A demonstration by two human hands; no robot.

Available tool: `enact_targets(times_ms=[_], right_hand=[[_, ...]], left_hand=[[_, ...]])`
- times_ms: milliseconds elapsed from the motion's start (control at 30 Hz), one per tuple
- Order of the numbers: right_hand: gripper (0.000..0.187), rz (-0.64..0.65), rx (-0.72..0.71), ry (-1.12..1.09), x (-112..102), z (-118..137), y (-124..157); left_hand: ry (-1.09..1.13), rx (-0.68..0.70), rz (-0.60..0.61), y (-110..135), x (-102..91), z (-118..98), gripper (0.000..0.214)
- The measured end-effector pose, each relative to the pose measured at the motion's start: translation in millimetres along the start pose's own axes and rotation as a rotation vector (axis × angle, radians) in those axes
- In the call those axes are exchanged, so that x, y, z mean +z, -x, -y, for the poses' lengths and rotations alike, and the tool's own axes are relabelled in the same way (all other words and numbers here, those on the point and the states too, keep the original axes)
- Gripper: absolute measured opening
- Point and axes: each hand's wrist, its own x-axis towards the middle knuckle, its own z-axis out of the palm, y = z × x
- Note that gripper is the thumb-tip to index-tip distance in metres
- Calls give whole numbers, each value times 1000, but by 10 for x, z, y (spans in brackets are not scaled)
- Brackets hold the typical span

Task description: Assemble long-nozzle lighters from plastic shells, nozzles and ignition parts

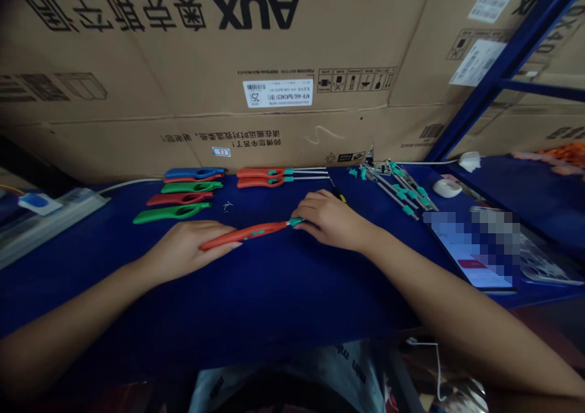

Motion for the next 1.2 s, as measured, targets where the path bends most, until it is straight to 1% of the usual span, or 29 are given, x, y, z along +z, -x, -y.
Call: enact_targets(times_ms=[100, 200, 267, 333, 400, 500, 600, 767, 867, 967, 1033, 1100, 1200], right_hand=[[22, -16, -72, -18, 118, 85, -19], [22, -108, -108, -20, 185, 107, -12], [21, -182, -131, -23, 189, 117, -3], [20, -219, -149, -14, 175, 133, 4], [19, -228, -159, -11, 157, 154, 7], [19, -220, -161, -25, 142, 177, 3], [20, -181, -154, -56, 143, 185, -5], [20, -128, -131, -136, 165, 191, -7], [21, -110, -128, -152, 184, 194, -3], [21, -81, -118, -132, 204, 196, -5], [20, -18, -95, -78, 212, 203, -13], [17, 63, -41, -8, 208, 217, -26], [10, 138, 60, 47, 162, 231, -40]], left_hand=[[119, -57, 45, 6, 72, -90, 29], [304, -166, 39, 12, 103, -142, 33], [471, -278, 72, 5, 92, -160, 39], [620, -376, 132, -11, 64, -171, 42], [706, -423, 178, -26, 40, -179, 42], [741, -445, 182, -26, 48, -190, 43], [665, -410, 135, 4, 97, -201, 42], [372, -185, 32, 39, 140, -220, 37], [294, -116, 15, 39, 135, -212, 33], [244, -86, 46, 27, 119, -183, 33], [187, -68, 108, 11, 107, -165, 35], [120, -63, 157, -9, 102, -161, 36], [30, -86, 173, -36, 116, -183, 36]])
